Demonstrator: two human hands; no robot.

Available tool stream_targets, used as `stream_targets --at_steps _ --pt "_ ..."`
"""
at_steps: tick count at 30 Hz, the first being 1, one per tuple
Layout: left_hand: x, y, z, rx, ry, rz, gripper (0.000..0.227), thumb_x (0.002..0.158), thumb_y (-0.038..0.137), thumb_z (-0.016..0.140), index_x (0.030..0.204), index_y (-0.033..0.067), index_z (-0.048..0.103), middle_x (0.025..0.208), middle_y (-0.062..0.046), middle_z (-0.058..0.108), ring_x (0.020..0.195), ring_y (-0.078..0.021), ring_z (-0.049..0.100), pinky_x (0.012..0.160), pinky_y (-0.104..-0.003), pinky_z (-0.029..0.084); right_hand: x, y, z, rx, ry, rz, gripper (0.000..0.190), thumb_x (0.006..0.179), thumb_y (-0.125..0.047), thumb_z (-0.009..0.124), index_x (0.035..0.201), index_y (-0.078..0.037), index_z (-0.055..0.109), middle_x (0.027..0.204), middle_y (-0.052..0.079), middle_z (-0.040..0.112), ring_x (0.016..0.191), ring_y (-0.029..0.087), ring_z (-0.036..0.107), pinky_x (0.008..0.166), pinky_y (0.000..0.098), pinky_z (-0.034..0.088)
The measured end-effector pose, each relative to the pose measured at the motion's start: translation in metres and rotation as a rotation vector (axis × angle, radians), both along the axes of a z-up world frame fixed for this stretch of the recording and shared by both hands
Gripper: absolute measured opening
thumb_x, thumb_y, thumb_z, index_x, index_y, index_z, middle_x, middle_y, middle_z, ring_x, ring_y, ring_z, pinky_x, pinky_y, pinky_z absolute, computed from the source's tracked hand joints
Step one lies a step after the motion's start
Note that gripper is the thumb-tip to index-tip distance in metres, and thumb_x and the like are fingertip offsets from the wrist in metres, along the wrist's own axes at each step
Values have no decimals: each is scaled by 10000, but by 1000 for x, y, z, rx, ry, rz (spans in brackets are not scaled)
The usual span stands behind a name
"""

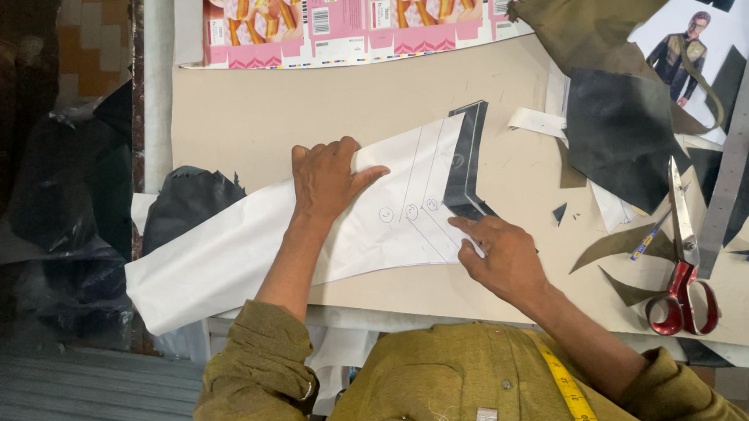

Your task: The person uses shears to cut a dark fabric piece along a marked line, then places a paper pattern on a white fabric and traces its outline with a pencil. The person continues to cut the white fabric along the traced lines and marks additional sections on the dark fabric.

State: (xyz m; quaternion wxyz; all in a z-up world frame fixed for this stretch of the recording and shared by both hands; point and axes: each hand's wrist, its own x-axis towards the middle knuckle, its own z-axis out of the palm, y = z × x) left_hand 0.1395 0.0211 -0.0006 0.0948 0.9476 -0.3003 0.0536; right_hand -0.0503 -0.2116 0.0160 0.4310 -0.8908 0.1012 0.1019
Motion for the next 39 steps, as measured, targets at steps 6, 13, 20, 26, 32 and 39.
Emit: stream_targets --at_steps 6,13,20,26,32,39 --pt "-8 -8 14 -122 -294 -112 550 715 532 788 1044 103 688 995 -79 669 882 -268 589 778 -429 354 0 0 0 1 -60 13 438 823 -146 646 1251 -169 737 661 92 598 564 229 579 601 371 530" --pt "-26 -28 5 -141 181 -375 210 915 101 766 1084 205 698 1304 39 621 1150 -223 619 924 -373 553 0 2 -2 -6 -88 -3 431 809 -130 654 1227 -168 749 693 89 616 591 232 599 636 373 543" --pt "-74 -54 16 -205 191 -129 489 721 302 885 1086 60 668 1318 -117 573 1194 -330 565 886 -440 519 -5 -1 1 28 -4 -18 491 810 -130 664 1297 -72 672 717 102 659 610 235 637 639 366 545" --pt "-88 -60 25 -248 167 -42 626 659 367 928 1122 48 653 1355 -122 559 1233 -337 536 1003 -478 470 -26 -7 3 95 138 -168 427 822 -172 721 1182 24 602 787 97 731 635 193 699 615 324 559" --pt "-96 -62 16 -241 132 -11 660 676 379 922 1170 55 627 1415 -128 521 1331 -357 466 1081 -537 402 -29 -11 0 159 199 -242 356 839 -173 716 1120 20 614 770 92 749 624 176 717 598 313 570" --pt "-103 -66 9 -181 193 78 685 711 404 891 1236 74 600 1478 -127 470 1417 -385 389 1103 -629 341 -26 -13 1 105 241 -233 376 825 -182 735 1120 16 612 783 102 768 646 185 736 627 309 569"
